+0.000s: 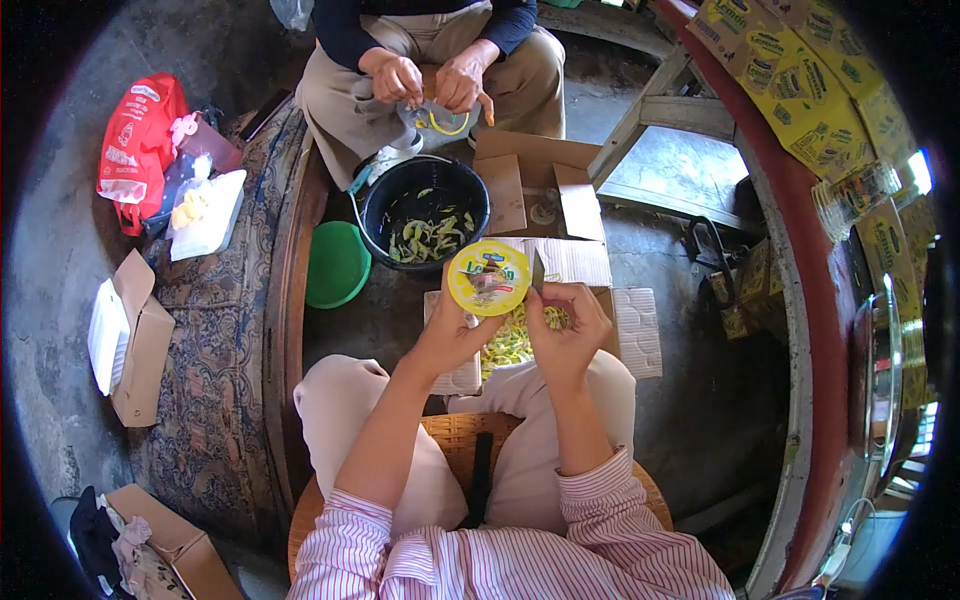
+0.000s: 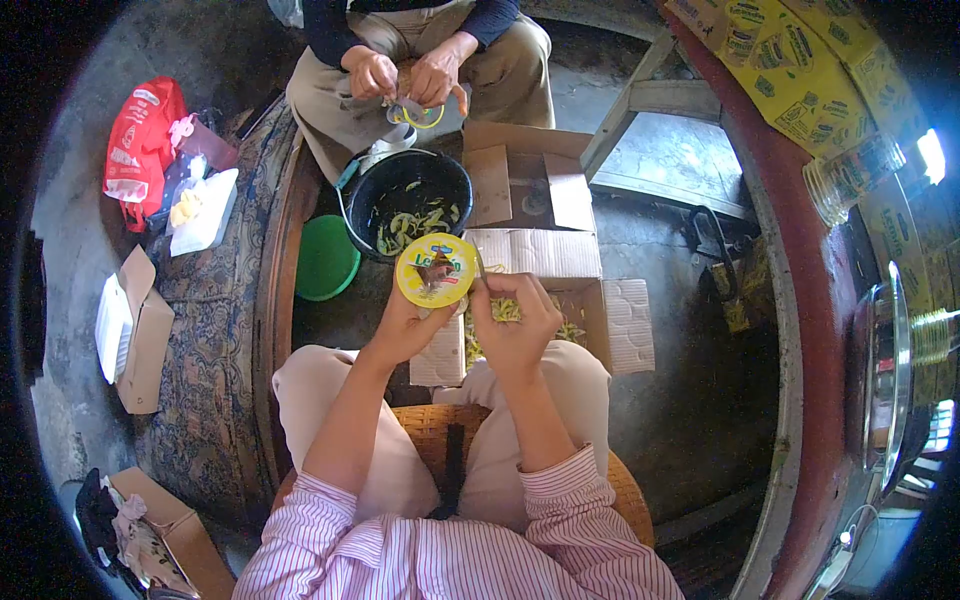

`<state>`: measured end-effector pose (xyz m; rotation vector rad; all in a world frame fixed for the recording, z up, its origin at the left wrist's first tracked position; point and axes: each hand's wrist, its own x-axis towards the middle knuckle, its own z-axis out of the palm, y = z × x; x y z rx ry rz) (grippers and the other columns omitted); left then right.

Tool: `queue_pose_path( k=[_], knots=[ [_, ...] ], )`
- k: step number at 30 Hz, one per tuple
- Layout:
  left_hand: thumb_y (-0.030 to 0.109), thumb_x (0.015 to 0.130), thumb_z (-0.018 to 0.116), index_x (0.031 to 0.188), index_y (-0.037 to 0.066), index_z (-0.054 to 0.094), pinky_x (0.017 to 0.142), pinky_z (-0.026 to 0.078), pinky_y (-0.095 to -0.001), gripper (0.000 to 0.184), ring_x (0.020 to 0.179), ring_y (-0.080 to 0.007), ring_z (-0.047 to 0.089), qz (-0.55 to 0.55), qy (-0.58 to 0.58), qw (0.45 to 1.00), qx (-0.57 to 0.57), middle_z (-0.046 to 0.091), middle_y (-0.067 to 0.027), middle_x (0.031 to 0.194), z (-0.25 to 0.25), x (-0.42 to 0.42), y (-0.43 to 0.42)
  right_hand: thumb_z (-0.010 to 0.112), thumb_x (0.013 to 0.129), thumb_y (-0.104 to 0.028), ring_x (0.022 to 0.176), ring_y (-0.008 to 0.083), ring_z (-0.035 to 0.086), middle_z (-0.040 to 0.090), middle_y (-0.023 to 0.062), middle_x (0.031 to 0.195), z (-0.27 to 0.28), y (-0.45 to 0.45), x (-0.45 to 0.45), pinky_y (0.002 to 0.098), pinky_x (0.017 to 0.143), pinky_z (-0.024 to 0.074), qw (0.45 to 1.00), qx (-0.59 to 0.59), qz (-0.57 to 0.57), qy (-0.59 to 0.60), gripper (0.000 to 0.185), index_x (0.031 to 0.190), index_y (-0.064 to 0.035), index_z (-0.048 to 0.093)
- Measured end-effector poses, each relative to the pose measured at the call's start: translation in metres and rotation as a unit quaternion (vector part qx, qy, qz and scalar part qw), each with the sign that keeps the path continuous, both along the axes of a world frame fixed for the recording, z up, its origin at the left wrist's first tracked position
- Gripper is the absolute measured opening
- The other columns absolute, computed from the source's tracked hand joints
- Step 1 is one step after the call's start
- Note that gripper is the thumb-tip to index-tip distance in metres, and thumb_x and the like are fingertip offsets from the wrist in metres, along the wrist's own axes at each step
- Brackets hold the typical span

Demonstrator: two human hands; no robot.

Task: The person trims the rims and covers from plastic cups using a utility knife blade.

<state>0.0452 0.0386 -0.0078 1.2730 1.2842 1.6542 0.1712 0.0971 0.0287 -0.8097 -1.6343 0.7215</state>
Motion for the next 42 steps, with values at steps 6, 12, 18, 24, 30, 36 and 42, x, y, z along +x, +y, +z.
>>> queue_pose_path(
  k=[6,12,18,24,30,36,42],
  knots=[
    [0.002,0.073,0.063,0.123,0.002,0.031,0.094,0.033,-0.0311,0.059,0.109,-0.0186,0.043,0.010,0.083,0.996,0.007,0.044,-0.0107,0.115,0.002,-0.001,0.000,0.065,0.065,0.005,0.059,0.0164,0.061,0.061,0.0097,0.068,-0.001,0.000,-0.001,0.0254,0.055,0.0475,1.000,0.014,-0.002,-0.010,0.010,0.072,-0.0002,0.060],
    [0.003,0.070,0.063,0.124,0.000,0.029,0.097,0.031,-0.0322,0.063,0.112,-0.0214,0.041,-0.007,0.121,0.993,-0.010,0.040,-0.0135,0.117,0.001,-0.005,-0.002,0.065,0.065,0.006,0.059,0.0167,0.061,0.061,0.0102,0.068,-0.001,0.000,-0.001,0.0253,0.055,0.0472,0.999,0.030,-0.004,-0.023,0.011,0.073,0.0000,0.060],
    [0.003,0.067,0.063,0.124,0.001,0.027,0.097,0.031,-0.0326,0.067,0.111,-0.0217,0.041,-0.006,0.135,0.991,-0.003,0.042,-0.0131,0.116,0.001,-0.005,-0.002,0.064,0.065,0.007,0.060,0.0172,0.061,0.062,0.0103,0.069,0.000,-0.001,-0.001,0.0255,0.056,0.0471,0.999,0.033,-0.006,-0.031,0.012,0.075,-0.0001,0.060],
    [0.005,0.065,0.065,0.123,0.002,0.029,0.094,0.034,-0.0319,0.068,0.107,-0.0201,0.045,-0.034,0.109,0.993,-0.018,0.045,-0.0111,0.113,0.003,-0.007,-0.006,0.064,0.066,0.008,0.062,0.0174,0.061,0.062,0.0105,0.071,0.004,0.003,0.004,0.0255,0.057,0.0471,0.998,0.040,0.027,-0.043,0.012,0.075,0.0001,0.061],
    [0.006,0.063,0.068,0.120,0.003,0.034,0.092,0.037,-0.0305,0.067,0.104,-0.0178,0.047,-0.054,0.039,0.997,-0.027,0.048,-0.0094,0.108,0.004,-0.010,-0.008,0.065,0.066,0.008,0.062,0.0173,0.062,0.062,0.0104,0.071,0.006,0.005,0.008,0.0251,0.057,0.0475,0.996,0.040,0.058,-0.055,0.013,0.075,0.0004,0.061],
    [0.010,0.060,0.076,0.115,0.004,0.039,0.083,0.043,-0.0288,0.067,0.094,-0.0164,0.053,-0.009,0.080,0.997,-0.016,0.052,-0.0074,0.101,0.007,-0.006,-0.004,0.065,0.065,0.008,0.062,0.0167,0.062,0.063,0.0105,0.072,0.007,0.003,0.007,0.0247,0.058,0.0477,0.995,0.043,0.063,-0.060,0.014,0.076,0.0006,0.062],
    [0.011,0.061,0.076,0.111,0.004,0.043,0.082,0.044,-0.0286,0.061,0.093,-0.0161,0.054,-0.016,0.051,0.999,-0.010,0.052,-0.0074,0.101,0.002,-0.007,-0.002,0.066,0.065,0.008,0.062,0.0163,0.062,0.063,0.0103,0.072,0.007,0.003,0.007,0.0248,0.057,0.0477,0.996,0.038,0.055,-0.051,0.013,0.076,0.0006,0.063]
  ],
)
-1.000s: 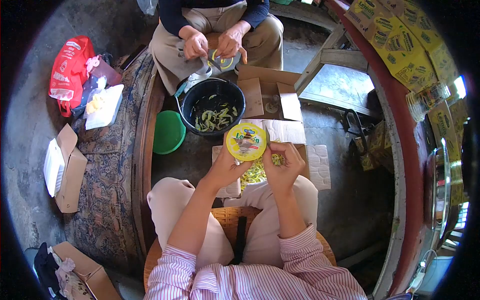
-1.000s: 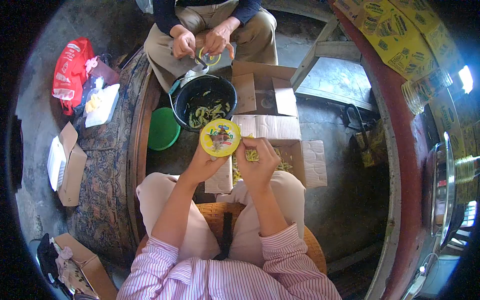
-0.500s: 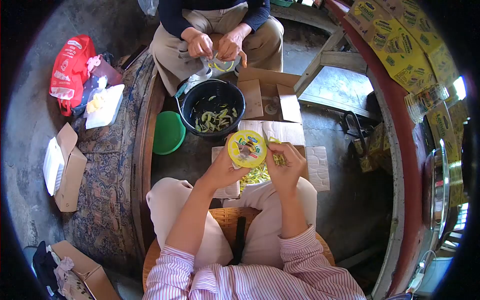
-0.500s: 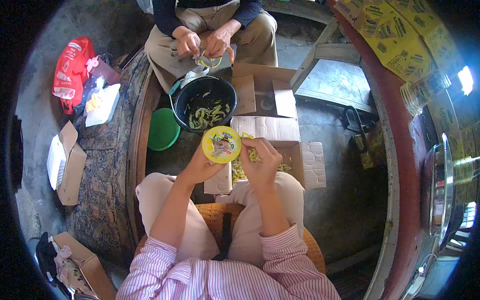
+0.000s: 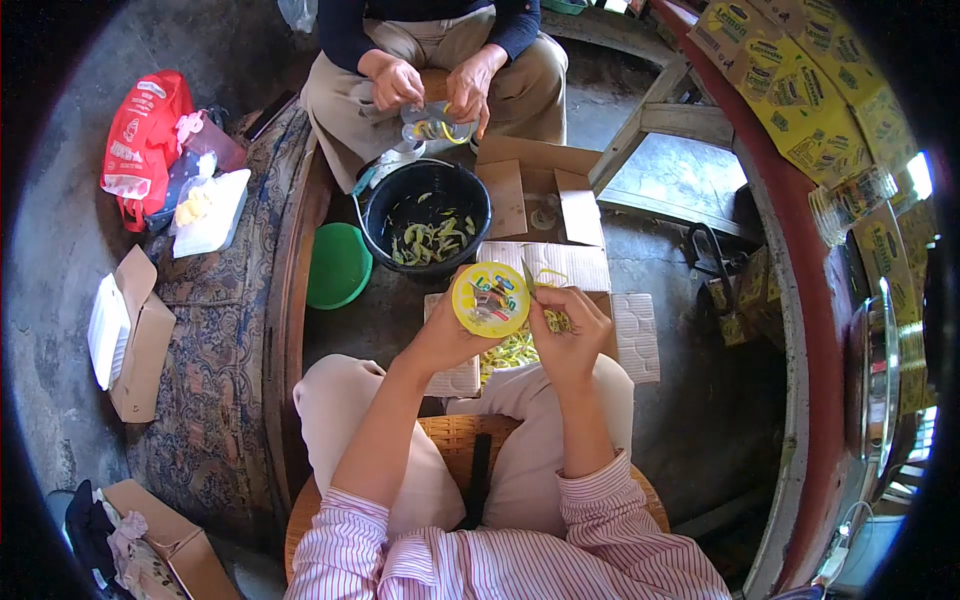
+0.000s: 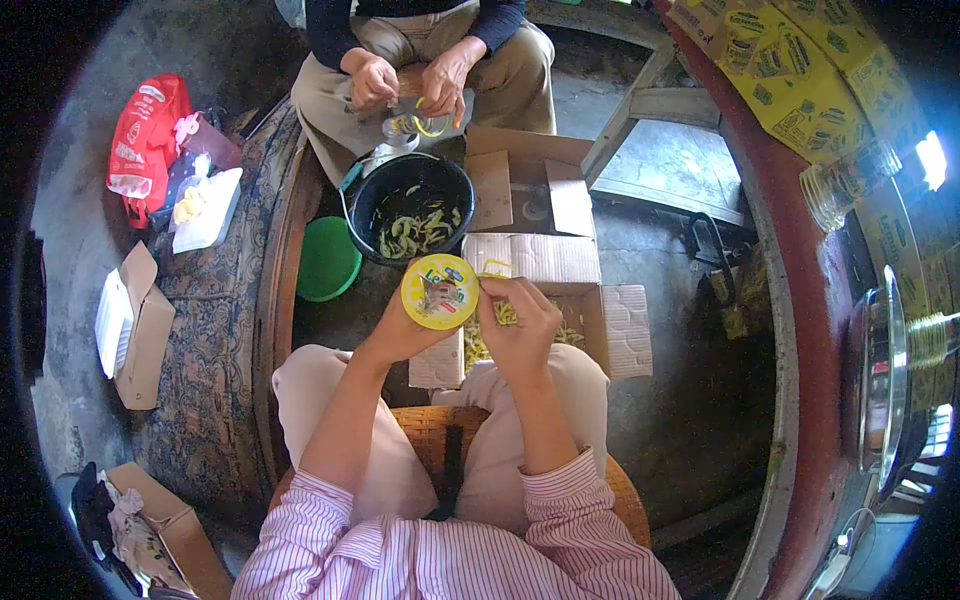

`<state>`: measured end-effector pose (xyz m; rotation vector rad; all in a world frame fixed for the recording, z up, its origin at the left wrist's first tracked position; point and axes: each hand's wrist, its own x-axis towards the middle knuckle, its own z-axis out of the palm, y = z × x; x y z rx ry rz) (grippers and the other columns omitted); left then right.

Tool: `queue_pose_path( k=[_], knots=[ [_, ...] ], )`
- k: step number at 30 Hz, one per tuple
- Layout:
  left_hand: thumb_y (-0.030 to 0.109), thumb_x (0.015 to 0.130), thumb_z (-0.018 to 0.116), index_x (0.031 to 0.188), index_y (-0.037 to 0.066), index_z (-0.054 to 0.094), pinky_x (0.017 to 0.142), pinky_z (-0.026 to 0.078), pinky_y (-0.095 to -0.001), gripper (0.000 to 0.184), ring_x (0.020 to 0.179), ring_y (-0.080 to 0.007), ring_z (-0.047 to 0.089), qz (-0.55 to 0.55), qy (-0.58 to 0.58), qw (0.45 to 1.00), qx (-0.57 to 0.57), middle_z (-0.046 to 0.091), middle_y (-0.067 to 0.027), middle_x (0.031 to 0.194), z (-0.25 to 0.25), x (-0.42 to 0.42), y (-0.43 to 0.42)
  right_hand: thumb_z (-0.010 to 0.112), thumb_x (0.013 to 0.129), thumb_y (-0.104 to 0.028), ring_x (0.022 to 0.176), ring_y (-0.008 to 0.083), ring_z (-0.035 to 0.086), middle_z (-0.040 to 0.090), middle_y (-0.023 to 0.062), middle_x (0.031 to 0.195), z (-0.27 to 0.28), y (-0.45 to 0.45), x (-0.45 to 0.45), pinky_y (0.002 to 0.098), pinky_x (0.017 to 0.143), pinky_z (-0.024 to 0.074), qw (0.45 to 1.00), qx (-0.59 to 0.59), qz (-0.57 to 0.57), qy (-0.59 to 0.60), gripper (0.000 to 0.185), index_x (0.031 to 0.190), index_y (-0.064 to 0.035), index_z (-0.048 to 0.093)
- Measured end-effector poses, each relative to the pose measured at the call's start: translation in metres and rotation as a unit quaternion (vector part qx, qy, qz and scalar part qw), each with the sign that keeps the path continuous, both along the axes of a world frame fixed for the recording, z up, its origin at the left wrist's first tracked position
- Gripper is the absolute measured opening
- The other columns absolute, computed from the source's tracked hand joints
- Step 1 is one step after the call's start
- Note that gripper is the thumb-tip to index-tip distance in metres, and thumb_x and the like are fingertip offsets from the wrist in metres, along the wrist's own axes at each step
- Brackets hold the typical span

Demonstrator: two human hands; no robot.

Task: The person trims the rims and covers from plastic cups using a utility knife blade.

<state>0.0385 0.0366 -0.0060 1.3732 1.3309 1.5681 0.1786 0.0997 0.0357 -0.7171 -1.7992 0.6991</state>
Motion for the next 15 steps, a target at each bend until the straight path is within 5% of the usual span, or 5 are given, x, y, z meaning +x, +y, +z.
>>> queue_pose_path(
  k=[15],
  knots=[
    [0.009,0.059,0.076,0.112,0.004,0.042,0.083,0.044,-0.0290,0.064,0.094,-0.0162,0.054,0.029,0.021,0.999,-0.013,0.056,-0.0080,0.102,-0.0061,-0.0033,-0.0003,0.064,0.065,0.008,0.062,0.0147,0.061,0.062,0.0093,0.070,-0.0043,-0.0001,-0.0011,0.0240,0.057,0.0475,1.000,-0.008,0.009,0.009,0.013,0.076,0.0015,0.062]
  ],
)
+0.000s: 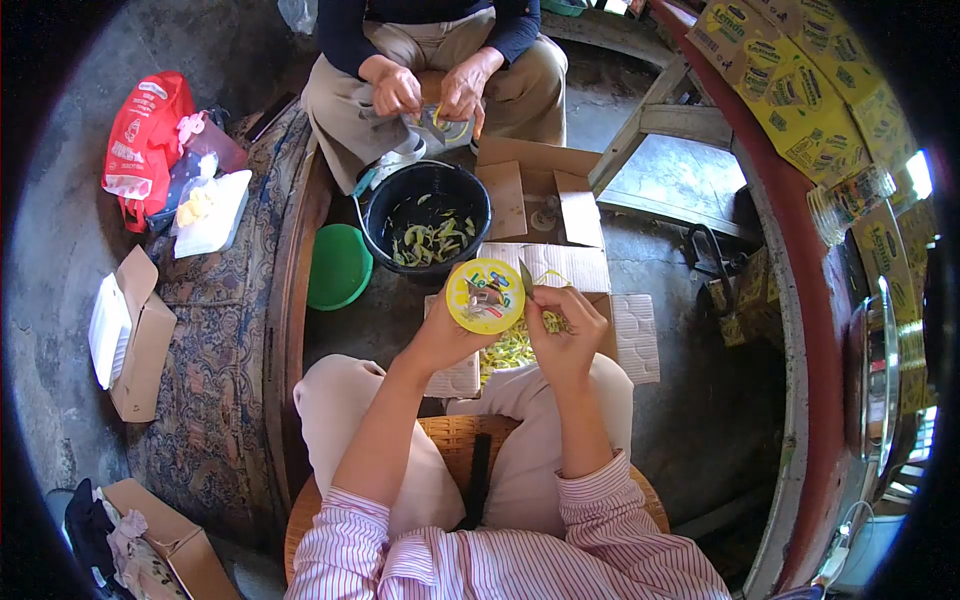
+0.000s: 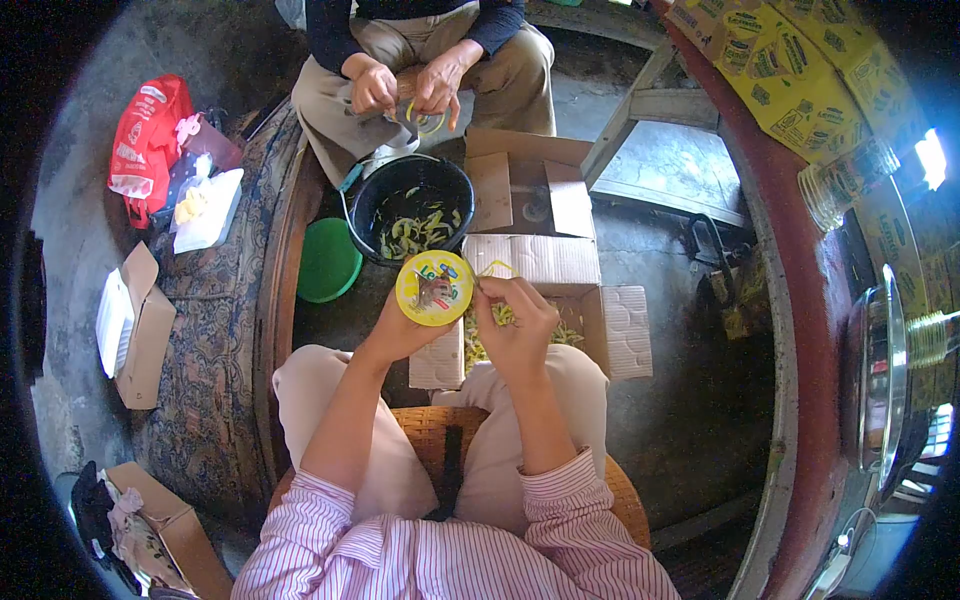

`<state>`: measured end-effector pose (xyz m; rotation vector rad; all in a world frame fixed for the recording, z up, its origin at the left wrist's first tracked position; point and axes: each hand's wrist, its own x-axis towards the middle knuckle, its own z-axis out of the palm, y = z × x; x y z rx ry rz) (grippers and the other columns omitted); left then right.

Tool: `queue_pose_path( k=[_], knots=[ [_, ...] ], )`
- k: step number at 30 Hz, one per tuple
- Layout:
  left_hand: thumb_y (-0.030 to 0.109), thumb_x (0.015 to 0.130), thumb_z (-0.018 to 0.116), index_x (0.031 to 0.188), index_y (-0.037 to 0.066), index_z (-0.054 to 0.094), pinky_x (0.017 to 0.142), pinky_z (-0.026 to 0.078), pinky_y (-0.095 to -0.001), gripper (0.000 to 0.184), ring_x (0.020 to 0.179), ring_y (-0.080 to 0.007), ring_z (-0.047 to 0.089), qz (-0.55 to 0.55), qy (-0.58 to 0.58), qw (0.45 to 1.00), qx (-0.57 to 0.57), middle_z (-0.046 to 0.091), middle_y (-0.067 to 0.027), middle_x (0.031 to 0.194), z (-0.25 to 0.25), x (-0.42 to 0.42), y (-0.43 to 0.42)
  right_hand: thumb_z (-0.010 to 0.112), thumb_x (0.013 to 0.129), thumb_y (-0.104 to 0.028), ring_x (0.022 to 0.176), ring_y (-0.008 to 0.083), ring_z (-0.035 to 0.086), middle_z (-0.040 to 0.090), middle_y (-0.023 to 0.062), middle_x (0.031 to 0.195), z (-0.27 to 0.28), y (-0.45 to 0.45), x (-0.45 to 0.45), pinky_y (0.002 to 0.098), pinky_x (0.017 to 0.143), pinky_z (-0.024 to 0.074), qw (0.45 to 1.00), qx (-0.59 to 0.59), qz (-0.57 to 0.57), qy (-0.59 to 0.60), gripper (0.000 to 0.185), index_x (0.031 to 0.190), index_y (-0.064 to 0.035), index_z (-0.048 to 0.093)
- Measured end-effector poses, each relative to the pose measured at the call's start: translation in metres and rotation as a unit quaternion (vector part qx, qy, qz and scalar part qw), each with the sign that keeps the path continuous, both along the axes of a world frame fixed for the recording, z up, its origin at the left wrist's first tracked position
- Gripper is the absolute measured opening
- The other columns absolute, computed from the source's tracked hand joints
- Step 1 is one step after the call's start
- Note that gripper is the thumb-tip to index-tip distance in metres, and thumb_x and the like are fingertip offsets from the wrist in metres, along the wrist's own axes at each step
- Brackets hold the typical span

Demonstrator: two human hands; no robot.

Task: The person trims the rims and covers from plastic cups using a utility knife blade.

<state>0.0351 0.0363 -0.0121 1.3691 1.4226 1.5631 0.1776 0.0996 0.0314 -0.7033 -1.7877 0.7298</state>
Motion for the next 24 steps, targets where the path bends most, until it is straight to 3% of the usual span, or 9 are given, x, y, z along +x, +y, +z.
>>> queue_pose_path(
  k=[8,17,20,24],
  knots=[
    [0.010,0.060,0.077,0.114,0.003,0.042,0.083,0.044,-0.0289,0.064,0.093,-0.0152,0.055,-0.013,-0.019,1.000,-0.009,0.057,-0.0081,0.101,0.004,0.000,-0.001,0.063,0.066,0.010,0.066,0.0137,0.062,0.062,0.0103,0.073,0.002,-0.003,0.000,0.0234,0.061,0.0505,1.000,-0.004,-0.009,-0.006,0.012,0.077,0.0042,0.061],
    [0.007,0.059,0.077,0.110,0.004,0.043,0.084,0.043,-0.0275,0.061,0.094,-0.0142,0.052,-0.046,-0.040,0.998,-0.009,0.052,-0.0069,0.102,0.012,0.004,-0.002,0.063,0.065,0.009,0.061,0.0167,0.061,0.062,0.0101,0.069,-0.002,-0.003,-0.003,0.0248,0.056,0.0472,0.999,0.021,-0.034,0.011,0.014,0.076,0.0007,0.061],
    [0.006,0.059,0.076,0.110,0.005,0.043,0.085,0.041,-0.0268,0.061,0.096,-0.0136,0.050,-0.057,-0.052,0.997,-0.020,0.050,-0.0061,0.102,0.009,0.002,-0.002,0.063,0.066,0.010,0.066,0.0144,0.062,0.063,0.0106,0.074,0.002,-0.004,0.001,0.0237,0.062,0.0505,1.000,0.004,-0.018,-0.023,0.013,0.078,0.0037,0.062],
    [0.005,0.058,0.076,0.110,0.005,0.043,0.085,0.042,-0.0271,0.062,0.096,-0.0135,0.050,-0.068,-0.073,0.995,-0.026,0.051,-0.0059,0.103,0.011,0.002,-0.003,0.064,0.064,0.009,0.060,0.0170,0.061,0.062,0.0107,0.069,0.001,-0.001,-0.001,0.0247,0.055,0.0470,1.000,0.021,-0.013,0.002,0.015,0.076,0.0005,0.061]
  ],
)
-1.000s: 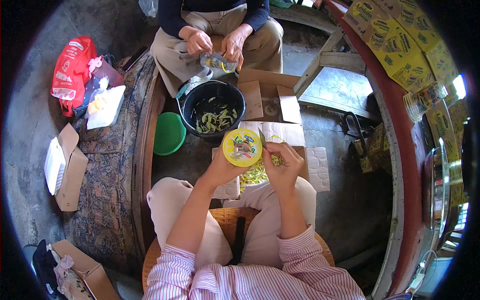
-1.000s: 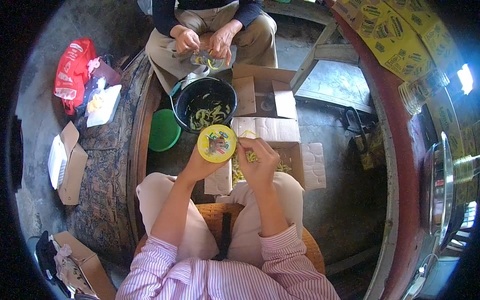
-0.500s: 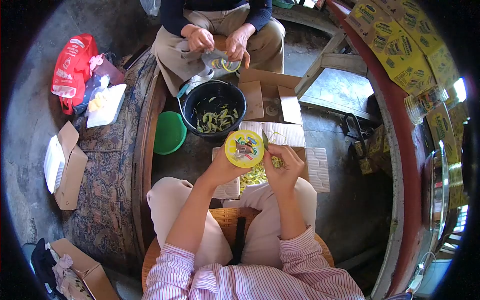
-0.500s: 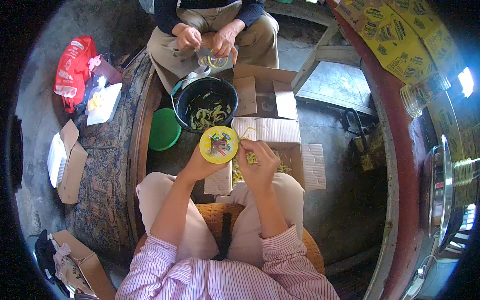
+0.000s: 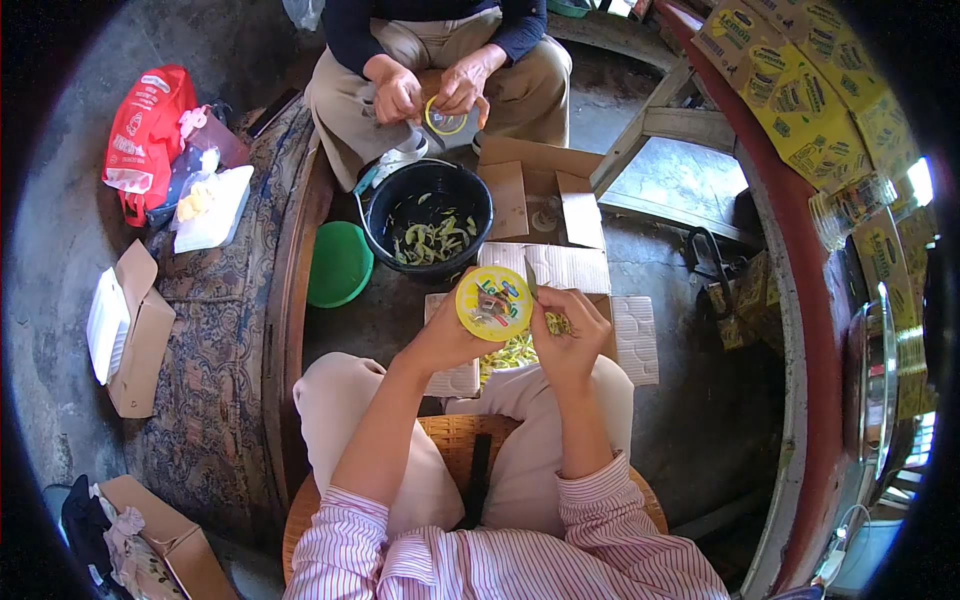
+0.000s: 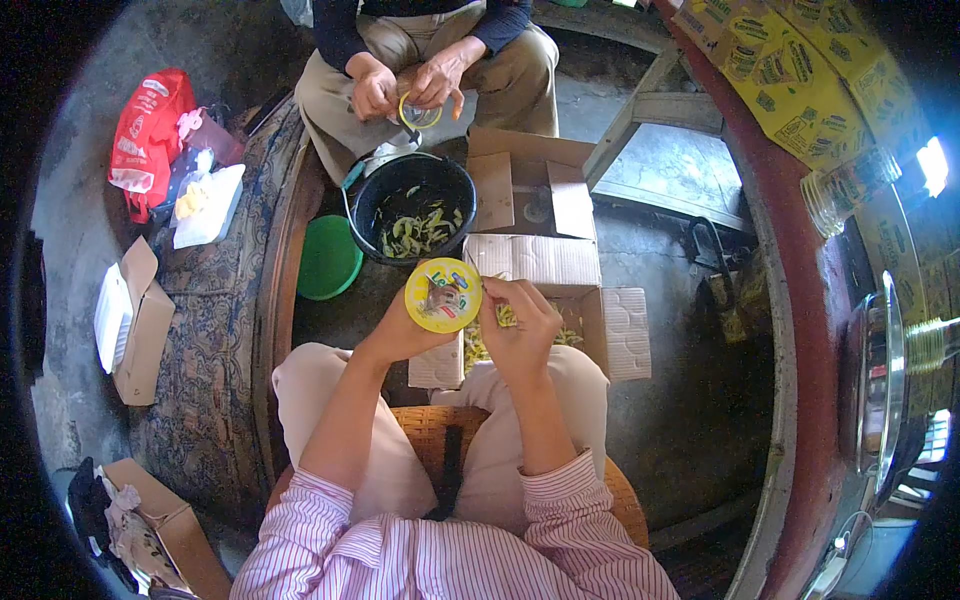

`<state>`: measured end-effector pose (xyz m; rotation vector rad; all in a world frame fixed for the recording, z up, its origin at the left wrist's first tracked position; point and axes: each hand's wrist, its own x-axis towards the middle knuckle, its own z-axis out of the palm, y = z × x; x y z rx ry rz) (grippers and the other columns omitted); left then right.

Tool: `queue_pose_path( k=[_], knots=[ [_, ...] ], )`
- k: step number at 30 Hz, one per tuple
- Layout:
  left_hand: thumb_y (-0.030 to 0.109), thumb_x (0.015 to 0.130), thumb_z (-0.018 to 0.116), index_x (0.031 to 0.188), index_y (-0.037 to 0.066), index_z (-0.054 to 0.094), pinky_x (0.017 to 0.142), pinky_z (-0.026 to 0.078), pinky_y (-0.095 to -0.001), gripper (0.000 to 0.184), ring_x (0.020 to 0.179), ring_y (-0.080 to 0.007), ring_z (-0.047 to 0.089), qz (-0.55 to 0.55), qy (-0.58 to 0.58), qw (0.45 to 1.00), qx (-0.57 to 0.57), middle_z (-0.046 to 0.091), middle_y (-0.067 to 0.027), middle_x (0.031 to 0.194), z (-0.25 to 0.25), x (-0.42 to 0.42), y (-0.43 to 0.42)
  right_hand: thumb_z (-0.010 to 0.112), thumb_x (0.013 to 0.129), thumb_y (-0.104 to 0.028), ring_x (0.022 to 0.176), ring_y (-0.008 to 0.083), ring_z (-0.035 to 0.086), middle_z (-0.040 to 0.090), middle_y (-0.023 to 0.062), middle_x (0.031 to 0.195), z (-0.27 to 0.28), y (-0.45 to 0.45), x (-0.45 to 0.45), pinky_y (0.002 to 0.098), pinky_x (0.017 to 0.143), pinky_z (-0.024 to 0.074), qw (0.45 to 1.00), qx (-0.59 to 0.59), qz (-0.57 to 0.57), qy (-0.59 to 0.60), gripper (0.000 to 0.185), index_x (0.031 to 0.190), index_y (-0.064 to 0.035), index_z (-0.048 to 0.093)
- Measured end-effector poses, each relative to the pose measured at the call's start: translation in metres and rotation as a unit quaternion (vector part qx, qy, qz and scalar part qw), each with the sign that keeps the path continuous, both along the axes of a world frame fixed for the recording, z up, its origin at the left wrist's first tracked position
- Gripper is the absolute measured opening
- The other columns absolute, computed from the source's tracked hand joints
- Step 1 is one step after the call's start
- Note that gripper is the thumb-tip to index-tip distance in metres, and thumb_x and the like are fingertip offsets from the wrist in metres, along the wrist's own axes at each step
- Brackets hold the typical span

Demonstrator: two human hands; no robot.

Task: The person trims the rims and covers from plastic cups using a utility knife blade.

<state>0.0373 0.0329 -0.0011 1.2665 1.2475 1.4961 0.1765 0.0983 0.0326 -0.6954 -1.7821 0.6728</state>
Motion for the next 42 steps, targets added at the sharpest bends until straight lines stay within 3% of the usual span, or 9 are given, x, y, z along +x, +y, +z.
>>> queue_pose_path(
  k=[11,14,17,23,26,29,32,38,42],
  knots=[
    [0.003,0.054,0.075,0.111,0.006,0.044,0.084,0.043,-0.0270,0.066,0.093,-0.0124,0.052,-0.018,-0.041,0.998,-0.033,0.054,-0.0043,0.102,0.007,-0.002,-0.006,0.064,0.065,0.010,0.062,0.0177,0.062,0.063,0.0102,0.071,0.003,0.001,0.003,0.0251,0.056,0.0474,0.999,-0.004,0.033,-0.015,0.015,0.077,0.0003,0.063],
    [0.006,0.059,0.075,0.127,0.004,0.032,0.093,0.038,-0.0287,0.081,0.104,-0.0128,0.049,-0.053,0.002,0.997,-0.059,0.051,-0.0053,0.114,0.005,-0.008,-0.007,0.065,0.065,0.008,0.065,0.0142,0.062,0.063,0.0102,0.072,0.002,0.001,0.004,0.0235,0.060,0.0488,0.999,-0.011,0.039,-0.027,0.013,0.077,0.0034,0.062],
    [0.006,0.058,0.075,0.127,0.004,0.032,0.092,0.038,-0.0286,0.082,0.105,-0.0124,0.049,-0.069,0.000,0.996,-0.062,0.051,-0.0048,0.114,0.001,-0.010,-0.006,0.065,0.065,0.008,0.065,0.0146,0.062,0.063,0.0103,0.072,0.003,0.001,0.003,0.0237,0.060,0.0487,0.999,-0.021,0.039,-0.023,0.013,0.076,0.0032,0.062],
    [0.006,0.058,0.075,0.125,0.004,0.035,0.092,0.038,-0.0282,0.078,0.104,-0.0121,0.049,-0.065,-0.018,0.996,-0.057,0.050,-0.0041,0.113,0.005,-0.009,-0.006,0.064,0.065,0.008,0.065,0.0145,0.062,0.063,0.0107,0.073,0.003,0.001,0.004,0.0236,0.060,0.0494,0.999,-0.015,0.038,-0.031,0.012,0.076,0.0032,0.061],
    [0.003,0.054,0.073,0.110,0.006,0.044,0.083,0.043,-0.0271,0.063,0.093,-0.0128,0.051,-0.033,-0.014,0.999,-0.015,0.052,-0.0048,0.101,0.005,-0.006,-0.002,0.064,0.066,0.008,0.062,0.0165,0.062,0.062,0.0099,0.071,0.003,0.001,0.001,0.0248,0.057,0.0483,0.999,-0.005,0.034,-0.011,0.013,0.076,0.0004,0.062],
    [0.003,0.055,0.072,0.113,0.006,0.038,0.084,0.041,-0.0271,0.067,0.097,-0.0135,0.049,0.019,0.007,0.999,0.035,0.048,-0.0057,0.103,-0.003,-0.002,0.002,0.064,0.066,0.008,0.062,0.0161,0.062,0.063,0.0097,0.071,0.003,0.000,-0.001,0.0247,0.057,0.0487,1.000,-0.015,0.007,0.004,0.012,0.075,0.0003,0.061],
    [0.001,0.059,0.071,0.123,0.006,0.029,0.093,0.036,-0.0292,0.076,0.106,-0.0142,0.045,0.015,0.030,0.999,0.019,0.046,-0.0046,0.109,-0.005,-0.003,0.002,0.064,0.066,0.007,0.062,0.0159,0.062,0.063,0.0097,0.072,0.001,0.000,-0.001,0.0246,0.057,0.0489,1.000,-0.028,-0.001,0.009,0.011,0.074,0.0003,0.060],
    [0.000,0.063,0.068,0.117,0.006,0.036,0.090,0.037,-0.0287,0.063,0.104,-0.0150,0.046,0.048,-0.066,0.996,0.020,0.045,-0.0060,0.109,-0.004,0.003,0.005,0.065,0.065,0.006,0.061,0.0158,0.062,0.062,0.0099,0.071,0.001,-0.002,-0.001,0.0245,0.057,0.0487,0.999,-0.034,-0.015,0.012,0.012,0.074,0.0004,0.060],
    [0.002,0.067,0.068,0.118,0.005,0.036,0.091,0.037,-0.0291,0.061,0.104,-0.0148,0.046,0.057,-0.051,0.996,0.036,0.047,-0.0062,0.110,-0.006,0.009,0.006,0.065,0.065,0.006,0.061,0.0158,0.062,0.062,0.0101,0.070,-0.002,-0.006,-0.006,0.0243,0.056,0.0484,0.998,-0.039,-0.028,0.029,0.012,0.074,0.0010,0.060]
  ],
)
